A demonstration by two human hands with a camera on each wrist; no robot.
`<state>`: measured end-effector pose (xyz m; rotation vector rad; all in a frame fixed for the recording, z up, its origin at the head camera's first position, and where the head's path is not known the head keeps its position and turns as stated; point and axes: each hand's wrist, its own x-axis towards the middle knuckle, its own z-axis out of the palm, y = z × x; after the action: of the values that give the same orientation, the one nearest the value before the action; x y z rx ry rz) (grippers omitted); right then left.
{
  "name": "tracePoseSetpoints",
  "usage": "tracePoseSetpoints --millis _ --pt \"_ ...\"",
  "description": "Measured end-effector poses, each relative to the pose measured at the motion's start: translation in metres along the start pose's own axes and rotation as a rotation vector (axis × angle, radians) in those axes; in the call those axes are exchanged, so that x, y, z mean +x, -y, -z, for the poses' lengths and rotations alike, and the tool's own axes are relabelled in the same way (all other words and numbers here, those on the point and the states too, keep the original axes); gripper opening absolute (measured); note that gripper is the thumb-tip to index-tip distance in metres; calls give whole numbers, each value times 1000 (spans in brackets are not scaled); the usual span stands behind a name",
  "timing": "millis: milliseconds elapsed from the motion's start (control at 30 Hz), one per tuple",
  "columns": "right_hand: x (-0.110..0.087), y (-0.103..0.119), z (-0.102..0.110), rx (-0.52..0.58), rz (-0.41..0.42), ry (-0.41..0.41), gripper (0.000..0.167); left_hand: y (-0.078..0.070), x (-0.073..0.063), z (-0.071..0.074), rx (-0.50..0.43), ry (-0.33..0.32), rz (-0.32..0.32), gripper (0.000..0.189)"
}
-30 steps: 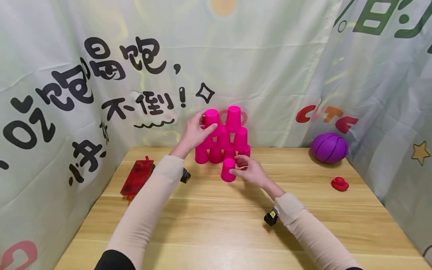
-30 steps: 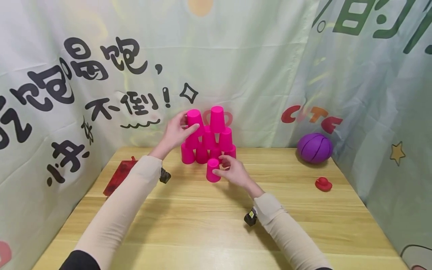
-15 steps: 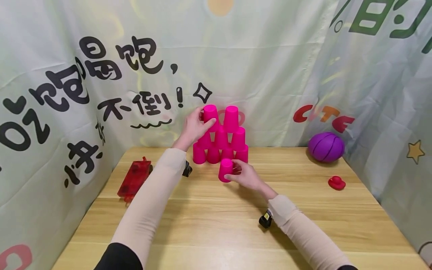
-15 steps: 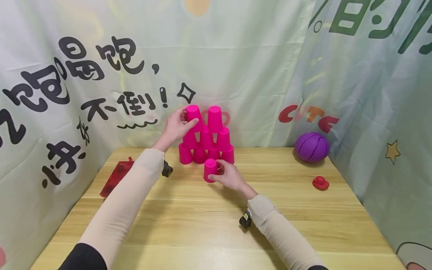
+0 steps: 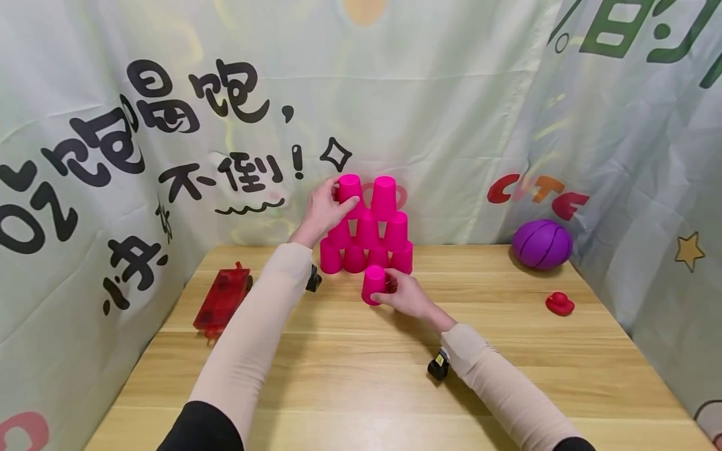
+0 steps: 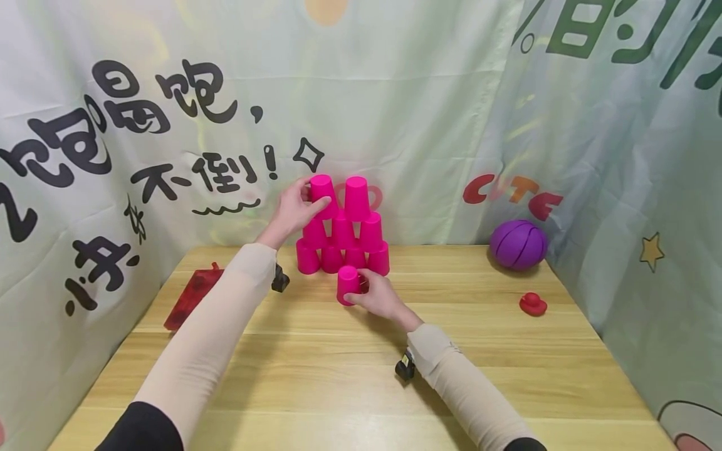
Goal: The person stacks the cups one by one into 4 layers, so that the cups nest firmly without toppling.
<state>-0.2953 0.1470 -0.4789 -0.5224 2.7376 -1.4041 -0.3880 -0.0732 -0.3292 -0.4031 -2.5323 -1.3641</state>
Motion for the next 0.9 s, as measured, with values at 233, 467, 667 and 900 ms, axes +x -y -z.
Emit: tracePoseSetpoints --millis 233,467,667,900 --pt "1 -1 -1 -1 -7 -4 59 1 2 -1 -5 7 0 59" --pt "0 1 -1 -2 -7 -11 59 1 3 0 12 14 9 58" --pt "1 -1 -1 -6 -3 -9 58 2 4 0 17 18 1 57" --pt "0 -1 -1 -9 12 -9 57 1 4 0 15 20 16 60"
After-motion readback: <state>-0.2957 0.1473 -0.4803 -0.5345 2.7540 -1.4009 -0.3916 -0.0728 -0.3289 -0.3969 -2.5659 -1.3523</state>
